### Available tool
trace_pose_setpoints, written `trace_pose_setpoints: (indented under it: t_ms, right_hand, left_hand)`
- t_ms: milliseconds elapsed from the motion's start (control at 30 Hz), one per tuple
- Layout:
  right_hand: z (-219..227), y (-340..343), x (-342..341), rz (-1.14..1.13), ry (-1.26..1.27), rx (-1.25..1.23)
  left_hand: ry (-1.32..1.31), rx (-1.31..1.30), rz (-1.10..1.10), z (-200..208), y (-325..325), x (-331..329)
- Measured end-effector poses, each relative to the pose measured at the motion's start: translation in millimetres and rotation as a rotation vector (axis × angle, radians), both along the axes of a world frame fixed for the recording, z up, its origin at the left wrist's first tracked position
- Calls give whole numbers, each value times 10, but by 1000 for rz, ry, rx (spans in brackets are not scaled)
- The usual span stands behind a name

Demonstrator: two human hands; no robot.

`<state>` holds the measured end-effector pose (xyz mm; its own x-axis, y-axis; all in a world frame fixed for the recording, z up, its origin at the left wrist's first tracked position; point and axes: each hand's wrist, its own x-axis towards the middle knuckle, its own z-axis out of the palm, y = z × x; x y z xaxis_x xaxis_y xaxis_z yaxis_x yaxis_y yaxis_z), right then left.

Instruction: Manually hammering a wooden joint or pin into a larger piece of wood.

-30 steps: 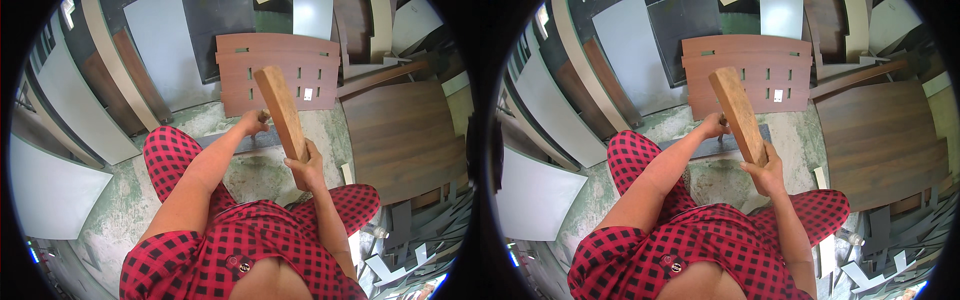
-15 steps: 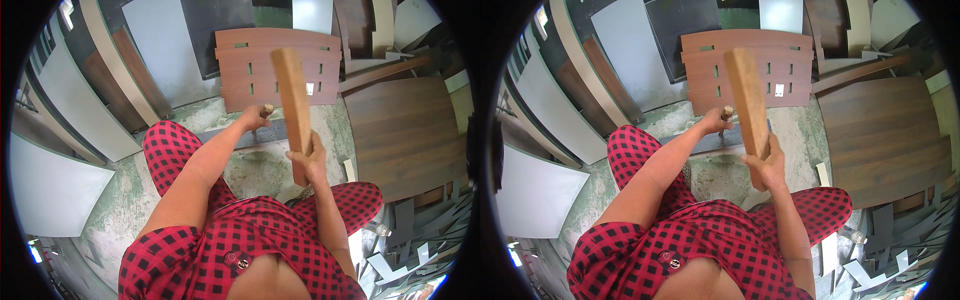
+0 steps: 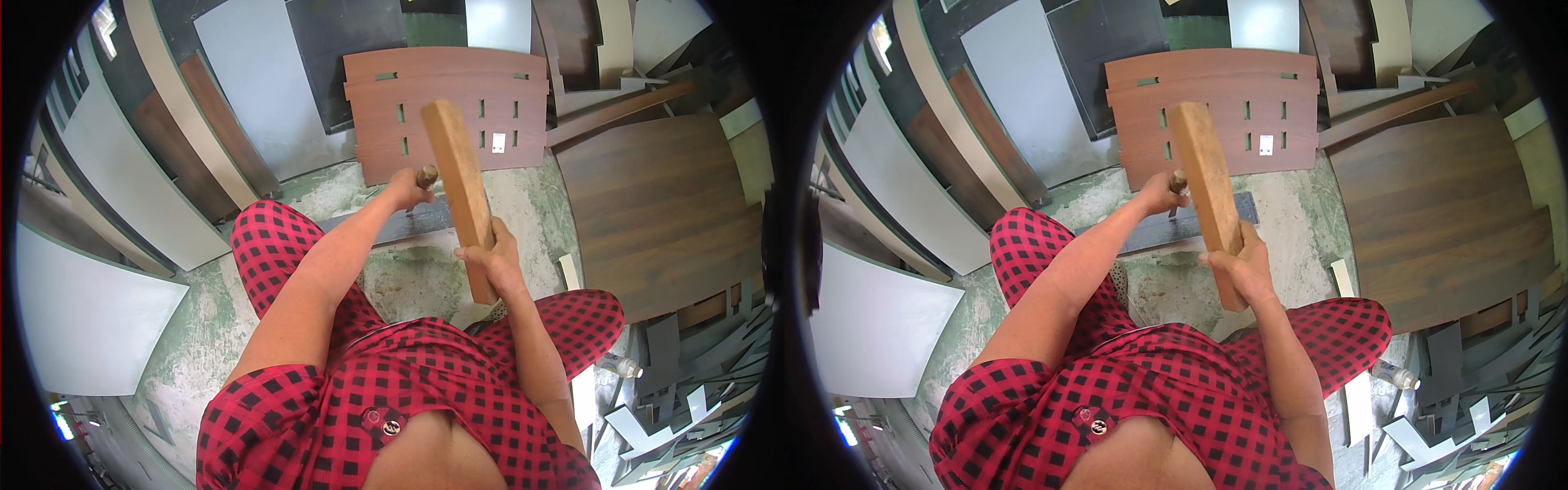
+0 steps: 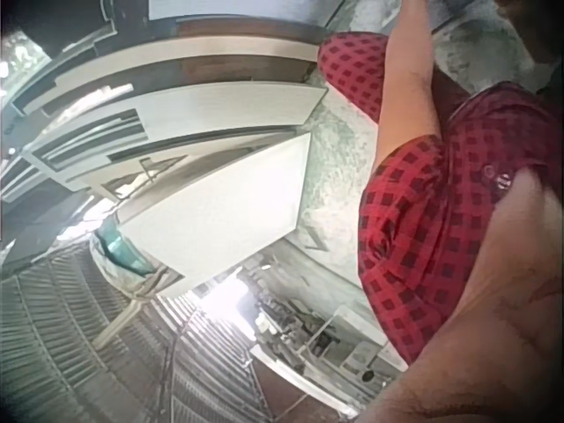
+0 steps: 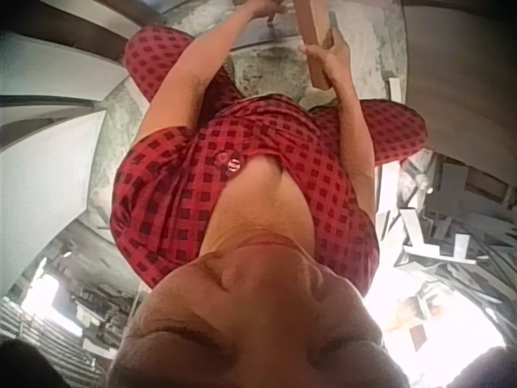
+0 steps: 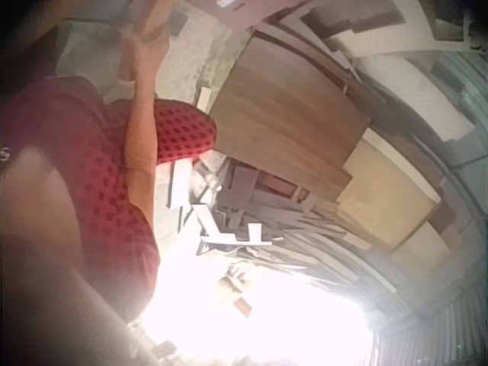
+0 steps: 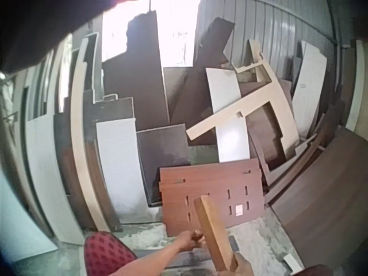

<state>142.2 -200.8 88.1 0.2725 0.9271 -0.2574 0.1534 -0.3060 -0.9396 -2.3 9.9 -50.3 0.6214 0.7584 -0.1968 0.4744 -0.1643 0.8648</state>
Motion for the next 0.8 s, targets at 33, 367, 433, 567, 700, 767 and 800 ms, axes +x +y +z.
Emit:
trace_pose_setpoints:
  t_ms: [33, 367, 433, 567, 700, 767, 800]
  right_hand:
    - [61, -6, 31, -42, 21, 29]
    - [165, -36, 54, -120, 95, 76]
    - [178, -47, 37, -117, 76, 85]
    - [199, -69, -6, -109, 47, 136]
    - [214, -83, -42, -154, -16, 319]
    - [232, -87, -43, -115, -61, 242]
    - [238, -84, -42, -76, -106, 165]
  left_hand:
    - [27, 31, 26, 109, -8, 31]
    - [139, 13, -4, 200, -80, -8]
    - [171, 16, -17, 231, -98, -5]
    - [158, -1, -24, 237, -96, -4]
    - [134, -13, -23, 212, -94, 31]
    - [149, -10, -30, 175, -72, 27]
    - [162, -7, -36, 159, -62, 24]
